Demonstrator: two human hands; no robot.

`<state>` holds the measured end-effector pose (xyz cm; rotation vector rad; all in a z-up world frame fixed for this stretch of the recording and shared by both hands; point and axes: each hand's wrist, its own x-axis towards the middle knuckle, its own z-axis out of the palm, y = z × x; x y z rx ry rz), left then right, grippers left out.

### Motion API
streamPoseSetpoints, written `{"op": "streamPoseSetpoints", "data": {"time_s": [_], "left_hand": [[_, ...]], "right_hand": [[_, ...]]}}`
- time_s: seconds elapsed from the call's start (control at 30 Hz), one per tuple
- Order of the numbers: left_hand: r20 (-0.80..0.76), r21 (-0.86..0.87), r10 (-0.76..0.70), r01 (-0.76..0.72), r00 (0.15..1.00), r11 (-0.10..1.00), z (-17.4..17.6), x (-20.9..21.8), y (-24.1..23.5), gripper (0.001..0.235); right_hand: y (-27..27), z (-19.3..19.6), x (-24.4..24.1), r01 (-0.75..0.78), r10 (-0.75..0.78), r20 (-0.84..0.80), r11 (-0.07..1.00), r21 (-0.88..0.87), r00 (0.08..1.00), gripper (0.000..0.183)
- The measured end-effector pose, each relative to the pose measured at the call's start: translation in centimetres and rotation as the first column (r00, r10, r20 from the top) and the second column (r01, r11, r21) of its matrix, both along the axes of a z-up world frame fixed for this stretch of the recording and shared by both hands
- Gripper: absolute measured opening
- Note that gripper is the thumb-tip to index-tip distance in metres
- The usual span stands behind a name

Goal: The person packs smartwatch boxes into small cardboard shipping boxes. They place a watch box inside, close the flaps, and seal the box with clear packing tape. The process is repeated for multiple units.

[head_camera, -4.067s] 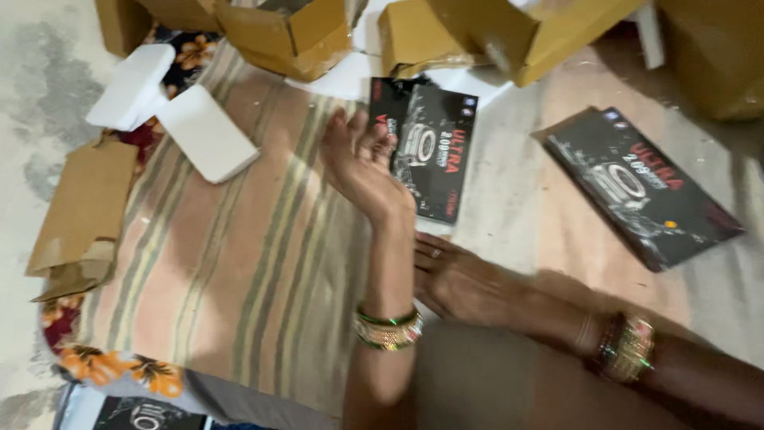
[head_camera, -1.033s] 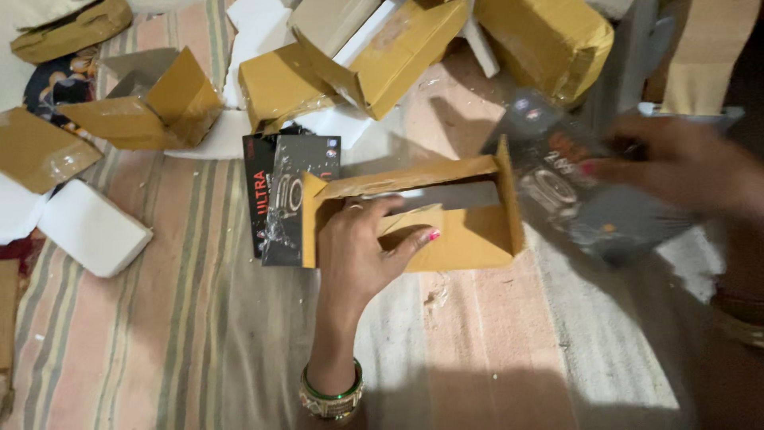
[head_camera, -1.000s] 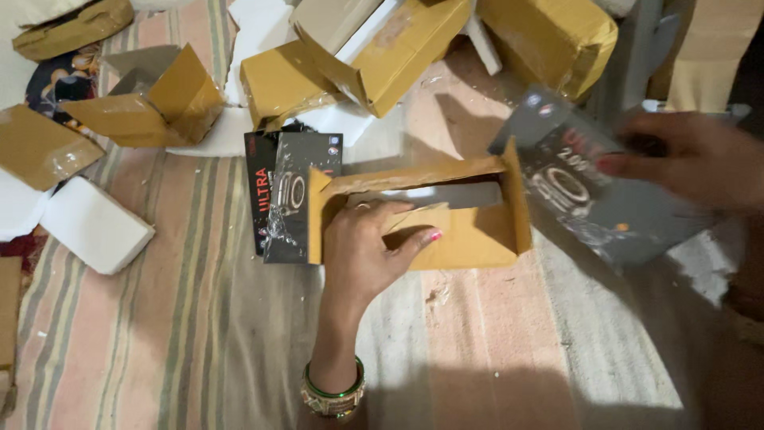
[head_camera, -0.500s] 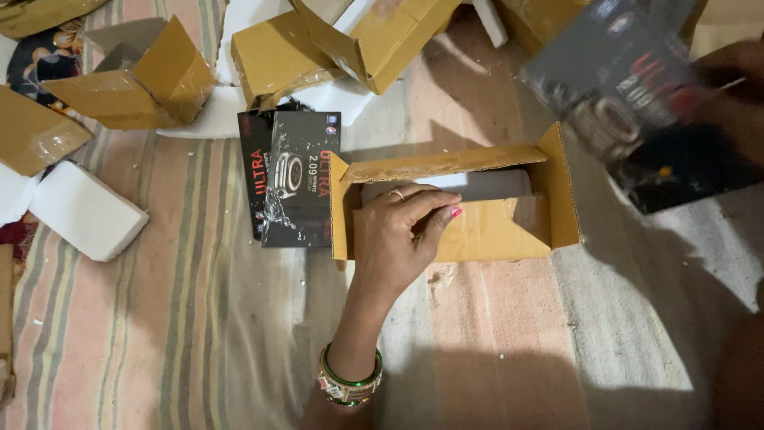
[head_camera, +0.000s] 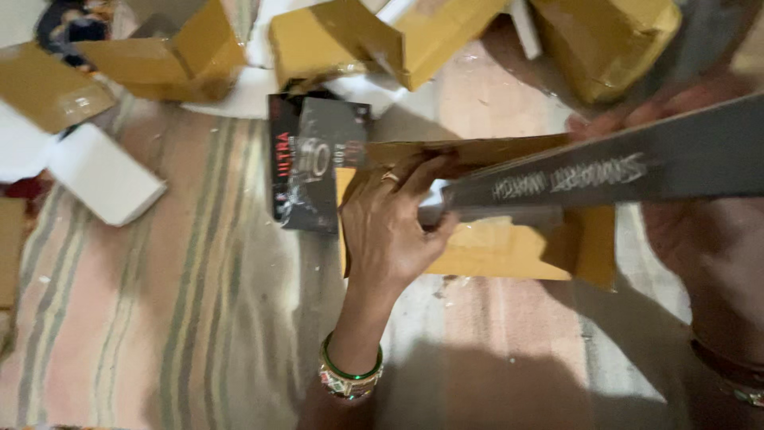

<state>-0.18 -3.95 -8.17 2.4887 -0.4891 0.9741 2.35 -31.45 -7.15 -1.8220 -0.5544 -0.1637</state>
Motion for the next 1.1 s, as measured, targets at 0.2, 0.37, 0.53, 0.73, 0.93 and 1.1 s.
{"op": "streamPoseSetpoints", "data": {"time_s": [0.2, 0.37, 0.53, 0.73, 0.93, 1.1], "left_hand": [[-0.512, -0.287, -0.201, 0.055, 0.835, 0.956, 2.2, -1.0, 1.2, 0.063], [-0.470, -0.244, -0.313, 0.219, 0.825, 0.945, 1.7, -0.9, 2.4, 0.079], [-0.498, -0.389, -0.441, 0.262, 0.747, 0.883, 0.4, 0.0, 3.8, 0.116], [-0.638, -0.471, -0.426, 0.113, 0.642, 0.875, -0.3, 0.5, 5.3, 0.130], [-0.650, -0.493, -0.441, 0.099, 0.619, 0.864, -0.1, 0.6, 5.3, 0.136], [-0.624, -0.351, -0.359, 0.161, 0.694, 0.922, -0.3, 0.6, 5.5, 0.138]], "right_hand": [[3.1, -0.4, -0.4, -0.060, 0.060, 0.027, 0.998, 0.006, 0.998, 0.034], [3.0, -0.1, 1.4, -0.050, 0.056, 0.052, 0.994, -0.101, 0.997, 0.042], [2.6, 1.0, 2.8, -0.006, -0.061, -0.165, 0.927, -0.376, 0.984, 0.043], [4.4, 1.4, 2.4, -0.068, -0.009, -0.142, 0.849, -0.524, 0.990, 0.051], [5.2, 0.8, 2.5, 0.062, -0.041, 0.047, 0.749, -0.660, 0.998, 0.035], [4.3, 0.6, 2.5, 0.053, 0.052, 0.154, 0.791, -0.609, 0.987, 0.044]]}}
